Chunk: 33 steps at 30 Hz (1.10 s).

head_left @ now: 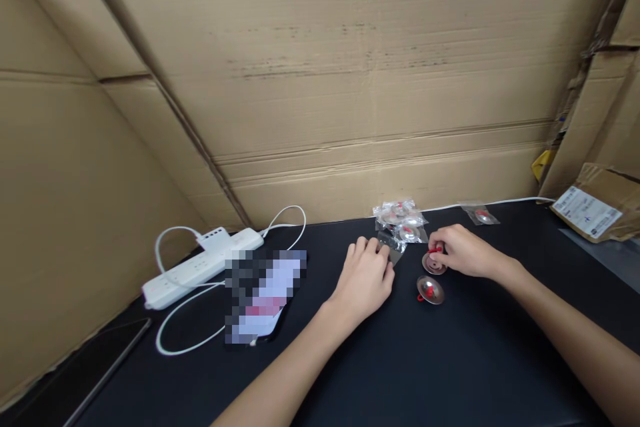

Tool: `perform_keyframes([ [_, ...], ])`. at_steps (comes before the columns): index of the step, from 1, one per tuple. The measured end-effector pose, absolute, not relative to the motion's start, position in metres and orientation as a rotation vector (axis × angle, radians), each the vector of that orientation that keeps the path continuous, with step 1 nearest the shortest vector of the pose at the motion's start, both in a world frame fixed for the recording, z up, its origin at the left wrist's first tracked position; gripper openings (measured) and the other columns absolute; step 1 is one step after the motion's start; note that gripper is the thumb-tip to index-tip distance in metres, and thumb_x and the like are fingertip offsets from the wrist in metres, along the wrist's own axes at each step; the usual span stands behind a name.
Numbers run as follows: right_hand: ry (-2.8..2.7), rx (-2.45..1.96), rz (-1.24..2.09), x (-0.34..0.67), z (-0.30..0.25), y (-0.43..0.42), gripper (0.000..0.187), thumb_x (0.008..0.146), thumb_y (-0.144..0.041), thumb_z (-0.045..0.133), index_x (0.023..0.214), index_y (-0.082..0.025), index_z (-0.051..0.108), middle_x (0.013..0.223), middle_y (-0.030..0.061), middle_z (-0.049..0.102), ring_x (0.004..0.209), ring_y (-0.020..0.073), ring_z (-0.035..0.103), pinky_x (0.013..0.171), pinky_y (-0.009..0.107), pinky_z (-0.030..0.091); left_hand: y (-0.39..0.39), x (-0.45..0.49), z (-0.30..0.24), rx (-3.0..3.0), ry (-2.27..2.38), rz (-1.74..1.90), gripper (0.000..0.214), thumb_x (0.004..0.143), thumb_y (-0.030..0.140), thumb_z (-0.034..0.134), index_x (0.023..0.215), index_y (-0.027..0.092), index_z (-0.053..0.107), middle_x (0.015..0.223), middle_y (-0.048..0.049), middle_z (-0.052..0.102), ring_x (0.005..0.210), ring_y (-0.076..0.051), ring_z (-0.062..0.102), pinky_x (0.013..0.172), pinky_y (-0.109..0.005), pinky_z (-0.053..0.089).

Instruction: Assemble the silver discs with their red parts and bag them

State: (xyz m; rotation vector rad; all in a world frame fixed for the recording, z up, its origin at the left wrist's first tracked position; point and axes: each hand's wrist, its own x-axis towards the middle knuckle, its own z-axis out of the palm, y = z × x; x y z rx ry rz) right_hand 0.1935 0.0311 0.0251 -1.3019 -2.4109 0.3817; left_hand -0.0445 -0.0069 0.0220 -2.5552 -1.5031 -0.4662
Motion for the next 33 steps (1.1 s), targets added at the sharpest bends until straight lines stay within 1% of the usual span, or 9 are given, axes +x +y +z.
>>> perform_keyframes([
  [5, -2.312, -1.278, 0.619, 0.194, 0.021, 0.034, 0.01, 0.08, -0.011, 0.057, 0.077, -0.016, 0.065, 0.064, 0.0016, 0.064, 0.058, 0.0126, 0.058, 0.054, 0.023, 0.041, -0.008, -0.043, 0.024, -2.567, -1.504, -0.494, 0.024, 0.092, 0.023, 0.042, 0.099, 0.015, 0.064, 0.097, -0.0128, 0.06, 0.095, -0.028, 0.05, 0.082, -0.042, 0.041],
  [10, -2.115, -1.229, 0.826, 0.191, 0.02, 0.038, 0.007, 0.079, -0.021, 0.063, 0.077, -0.015, 0.066, 0.067, 0.0033, 0.066, 0.062, 0.0146, 0.061, 0.059, 0.026, 0.048, -0.01, -0.04, 0.026, -2.627, -1.504, -0.673, 0.023, 0.092, 0.023, 0.044, 0.099, 0.016, 0.065, 0.097, -0.0103, 0.063, 0.097, -0.027, 0.052, 0.085, -0.042, 0.042],
  [12, -2.006, -1.171, 0.91, 0.189, 0.023, 0.038, 0.011, 0.079, -0.025, 0.066, 0.078, -0.014, 0.066, 0.07, 0.0044, 0.067, 0.064, 0.015, 0.062, 0.061, 0.027, 0.05, -0.011, -0.039, 0.028, -2.665, -1.53, -0.804, 0.022, 0.093, 0.023, 0.045, 0.098, 0.017, 0.065, 0.098, -0.0087, 0.064, 0.097, -0.026, 0.054, 0.087, -0.042, 0.043],
  [14, -1.873, -1.099, 0.967, 0.185, 0.027, 0.036, 0.016, 0.078, -0.03, 0.068, 0.08, -0.014, 0.066, 0.073, 0.0048, 0.067, 0.064, 0.0145, 0.062, 0.058, 0.026, 0.049, -0.013, -0.037, 0.032, -2.708, -1.574, -0.975, 0.021, 0.093, 0.026, 0.047, 0.097, 0.018, 0.066, 0.098, -0.0073, 0.066, 0.097, -0.025, 0.056, 0.088, -0.041, 0.044],
  [18, -1.594, -0.934, 1.008, 0.169, 0.034, 0.026, 0.023, 0.078, -0.036, 0.071, 0.086, -0.015, 0.066, 0.078, 0.0049, 0.067, 0.061, 0.0132, 0.059, 0.05, 0.024, 0.045, -0.014, -0.033, 0.039, -2.888, -1.696, -1.429, 0.024, 0.094, 0.033, 0.05, 0.103, 0.019, 0.066, 0.094, -0.0052, 0.069, 0.086, -0.019, 0.062, 0.078, -0.034, 0.049],
  [22, -1.539, -0.894, 0.947, 0.15, 0.031, 0.015, 0.02, 0.078, -0.034, 0.072, 0.086, -0.016, 0.069, 0.076, 0.0048, 0.068, 0.063, 0.0147, 0.061, 0.052, 0.025, 0.047, -0.01, -0.03, 0.037, -3.037, -1.812, -1.887, 0.026, 0.091, 0.036, 0.055, 0.101, 0.015, 0.067, 0.075, -0.0043, 0.068, 0.062, -0.014, 0.061, 0.057, -0.025, 0.046],
  [25, -1.639, -0.922, 0.704, 0.145, 0.029, 0.007, 0.014, 0.084, -0.031, 0.067, 0.086, -0.017, 0.071, 0.079, 0.0046, 0.068, 0.065, 0.015, 0.061, 0.058, 0.028, 0.049, -0.006, -0.03, 0.033, -2.998, -1.918, -2.065, 0.025, 0.089, 0.034, 0.058, 0.095, 0.011, 0.068, 0.061, -0.0023, 0.063, 0.048, -0.011, 0.055, 0.047, -0.022, 0.042],
  [29, -1.807, -0.917, 0.256, 0.148, 0.037, 0.0, 0.013, 0.089, -0.024, 0.061, 0.087, -0.018, 0.073, 0.078, 0.0039, 0.067, 0.068, 0.0152, 0.06, 0.064, 0.029, 0.048, -0.004, -0.032, 0.032, -2.819, -2.052, -2.145, 0.024, 0.086, 0.033, 0.061, 0.089, 0.01, 0.067, 0.058, -0.0035, 0.064, 0.044, -0.013, 0.057, 0.046, -0.024, 0.048],
  [33, -1.864, -0.898, 0.204, 0.148, 0.043, -0.003, 0.011, 0.09, -0.021, 0.061, 0.089, -0.018, 0.072, 0.079, 0.0026, 0.069, 0.065, 0.0139, 0.061, 0.063, 0.027, 0.048, -0.007, -0.031, 0.034, -2.717, -2.067, -2.123, 0.023, 0.085, 0.032, 0.061, 0.09, 0.011, 0.067, 0.065, -0.0065, 0.068, 0.052, -0.016, 0.065, 0.052, -0.027, 0.055],
])
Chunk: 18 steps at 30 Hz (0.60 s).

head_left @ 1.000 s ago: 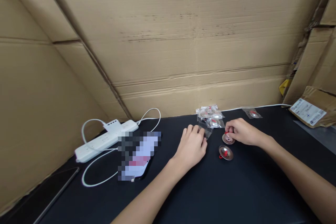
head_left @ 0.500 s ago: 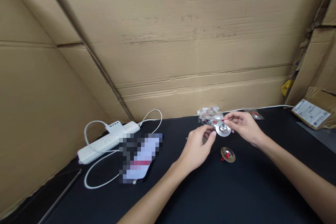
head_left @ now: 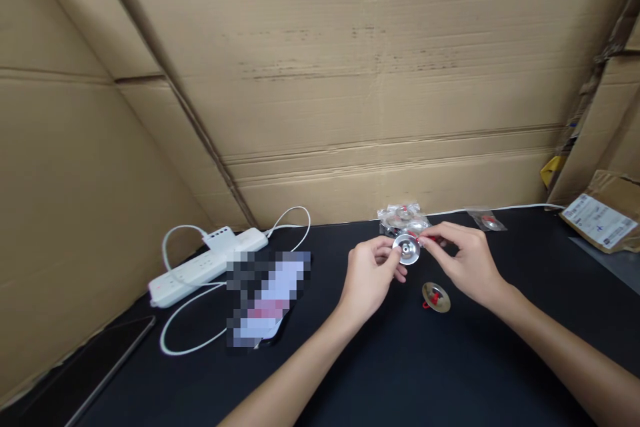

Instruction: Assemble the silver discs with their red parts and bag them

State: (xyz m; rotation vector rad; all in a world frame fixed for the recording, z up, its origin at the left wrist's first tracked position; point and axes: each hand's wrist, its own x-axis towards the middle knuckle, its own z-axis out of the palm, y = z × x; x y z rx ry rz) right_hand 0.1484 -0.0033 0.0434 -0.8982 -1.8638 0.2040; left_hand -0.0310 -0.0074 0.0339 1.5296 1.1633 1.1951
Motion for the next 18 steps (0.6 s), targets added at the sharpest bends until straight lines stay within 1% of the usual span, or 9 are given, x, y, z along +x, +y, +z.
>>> perform_keyframes([
  [4, -1.936, -0.89, 0.236, 0.143, 0.036, -0.005, 0.012, 0.089, -0.017, 0.061, 0.088, -0.018, 0.073, 0.077, 0.0025, 0.07, 0.062, 0.0137, 0.06, 0.061, 0.027, 0.048, -0.012, -0.029, 0.034, 1.568, 1.112, 1.218, 0.022, 0.087, 0.033, 0.06, 0.092, 0.012, 0.067, 0.07, -0.0066, 0.07, 0.059, -0.018, 0.068, 0.059, -0.03, 0.059],
  [9, -1.935, -0.897, 0.253, 0.14, 0.029, -0.003, 0.015, 0.088, -0.014, 0.061, 0.091, -0.019, 0.074, 0.081, 0.0039, 0.071, 0.069, 0.0158, 0.065, 0.065, 0.028, 0.05, -0.012, -0.029, 0.031, 1.568, 1.052, 1.238, 0.022, 0.088, 0.034, 0.061, 0.096, 0.014, 0.066, 0.074, -0.006, 0.07, 0.064, -0.019, 0.07, 0.065, -0.033, 0.061],
  [13, -1.909, -0.91, 0.277, 0.14, 0.03, -0.003, 0.014, 0.086, -0.014, 0.063, 0.09, -0.02, 0.076, 0.082, 0.0039, 0.073, 0.072, 0.0165, 0.067, 0.068, 0.028, 0.052, -0.01, -0.029, 0.027, 1.558, 1.007, 1.242, 0.022, 0.088, 0.033, 0.061, 0.099, 0.015, 0.065, 0.078, -0.0056, 0.071, 0.067, -0.019, 0.071, 0.069, -0.035, 0.062],
  [18, -1.883, -0.986, 0.276, 0.139, 0.031, -0.004, 0.015, 0.084, -0.013, 0.063, 0.089, -0.019, 0.076, 0.079, 0.0033, 0.072, 0.065, 0.015, 0.065, 0.062, 0.026, 0.051, -0.009, -0.027, 0.025, 1.556, 0.97, 1.25, 0.022, 0.088, 0.032, 0.062, 0.101, 0.014, 0.063, 0.079, -0.0054, 0.071, 0.068, -0.02, 0.072, 0.07, -0.036, 0.063],
])
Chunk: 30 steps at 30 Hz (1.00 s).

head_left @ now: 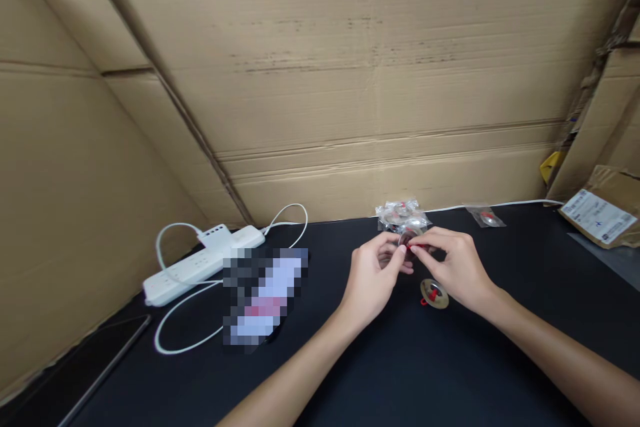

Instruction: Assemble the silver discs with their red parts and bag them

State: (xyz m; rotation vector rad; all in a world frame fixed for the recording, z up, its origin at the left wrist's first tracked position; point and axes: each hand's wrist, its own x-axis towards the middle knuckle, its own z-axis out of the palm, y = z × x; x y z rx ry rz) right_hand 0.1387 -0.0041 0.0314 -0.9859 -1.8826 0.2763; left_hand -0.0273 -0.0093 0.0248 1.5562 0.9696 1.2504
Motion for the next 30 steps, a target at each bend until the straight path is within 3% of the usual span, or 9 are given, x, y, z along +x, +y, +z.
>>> perform_keyframes([
  [6, -1.875, -1.058, 0.298, 0.1409, 0.0322, -0.0036, 0.015, 0.083, -0.012, 0.063, 0.09, -0.019, 0.075, 0.082, 0.0031, 0.075, 0.063, 0.0148, 0.066, 0.063, 0.027, 0.052, -0.0154, -0.0236, 0.027, 1.646, 1.034, 1.234, 0.021, 0.088, 0.029, 0.059, 0.103, 0.015, 0.063, 0.082, -0.0052, 0.073, 0.07, -0.019, 0.072, 0.072, -0.033, 0.062],
  [12, -1.98, -1.101, 0.201, 0.1415, 0.0323, -0.0041, 0.015, 0.085, -0.012, 0.06, 0.083, -0.018, 0.074, 0.069, 0.0013, 0.067, 0.056, 0.0137, 0.057, 0.058, 0.027, 0.046, -0.0175, -0.0243, 0.0294, 1.709, 1.083, 1.216, 0.02, 0.088, 0.029, 0.058, 0.103, 0.017, 0.064, 0.085, -0.0048, 0.074, 0.073, -0.019, 0.073, 0.072, -0.032, 0.062],
  [30, -2.014, -1.076, 0.072, 0.1386, 0.0271, -0.0062, 0.017, 0.088, -0.012, 0.053, 0.082, -0.015, 0.068, 0.069, 0.0023, 0.06, 0.058, 0.0134, 0.054, 0.058, 0.026, 0.043, -0.0188, -0.0251, 0.0259, 1.924, 1.113, 1.195, 0.019, 0.089, 0.024, 0.055, 0.105, 0.018, 0.063, 0.089, -0.0058, 0.072, 0.076, -0.019, 0.071, 0.075, -0.032, 0.06],
])
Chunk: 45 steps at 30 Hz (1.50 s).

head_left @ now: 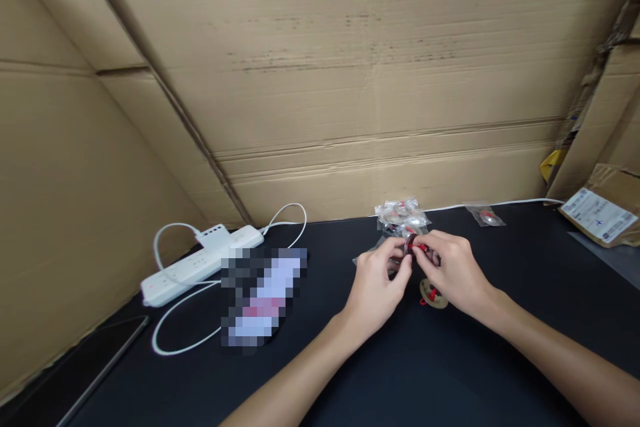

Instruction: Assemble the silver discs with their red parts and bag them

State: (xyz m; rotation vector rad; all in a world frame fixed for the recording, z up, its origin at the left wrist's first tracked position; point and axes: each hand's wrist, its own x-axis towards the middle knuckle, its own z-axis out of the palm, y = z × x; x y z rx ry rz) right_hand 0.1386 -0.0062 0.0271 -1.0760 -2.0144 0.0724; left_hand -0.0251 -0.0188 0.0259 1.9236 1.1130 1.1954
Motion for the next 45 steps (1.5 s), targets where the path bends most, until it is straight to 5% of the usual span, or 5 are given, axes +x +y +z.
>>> perform_keyframes([
  [19, -1.907, -1.048, 0.23, 0.135, 0.031, -0.011, 0.014, 0.085, -0.012, 0.056, 0.08, -0.018, 0.068, 0.07, 0.0017, 0.065, 0.056, 0.013, 0.057, 0.057, 0.025, 0.047, -0.026, -0.024, 0.025, 2.093, 1.117, 1.239, 0.024, 0.092, 0.021, 0.051, 0.113, 0.02, 0.061, 0.1, -0.006, 0.072, 0.088, -0.02, 0.069, 0.082, -0.033, 0.057],
  [29, -2.044, -0.852, -0.12, 0.138, 0.021, -0.008, 0.021, 0.093, -0.011, 0.047, 0.093, -0.017, 0.067, 0.084, 0.0081, 0.065, 0.077, 0.0191, 0.061, 0.073, 0.033, 0.052, -0.023, -0.019, 0.026, 1.746, 1.027, 1.325, 0.02, 0.083, 0.016, 0.059, 0.103, 0.019, 0.058, 0.092, -0.0035, 0.071, 0.08, -0.016, 0.07, 0.078, -0.029, 0.058],
  [37, -2.036, -0.836, -0.082, 0.139, 0.021, -0.005, 0.02, 0.094, -0.011, 0.049, 0.093, -0.017, 0.068, 0.088, 0.0086, 0.064, 0.083, 0.0202, 0.058, 0.076, 0.036, 0.053, -0.019, -0.018, 0.021, 1.594, 0.936, 1.287, 0.029, 0.081, 0.012, 0.057, 0.108, 0.018, 0.066, 0.102, -0.0057, 0.072, 0.092, -0.019, 0.07, 0.087, -0.032, 0.057],
  [45, -2.041, -0.778, -0.096, 0.14, 0.02, -0.004, 0.02, 0.093, -0.009, 0.05, 0.092, -0.015, 0.069, 0.086, 0.0094, 0.065, 0.082, 0.0203, 0.059, 0.076, 0.036, 0.053, -0.019, -0.019, 0.024, 1.586, 0.905, 1.26, 0.03, 0.08, 0.013, 0.059, 0.109, 0.016, 0.067, 0.099, -0.0064, 0.072, 0.084, -0.018, 0.069, 0.082, -0.033, 0.058],
])
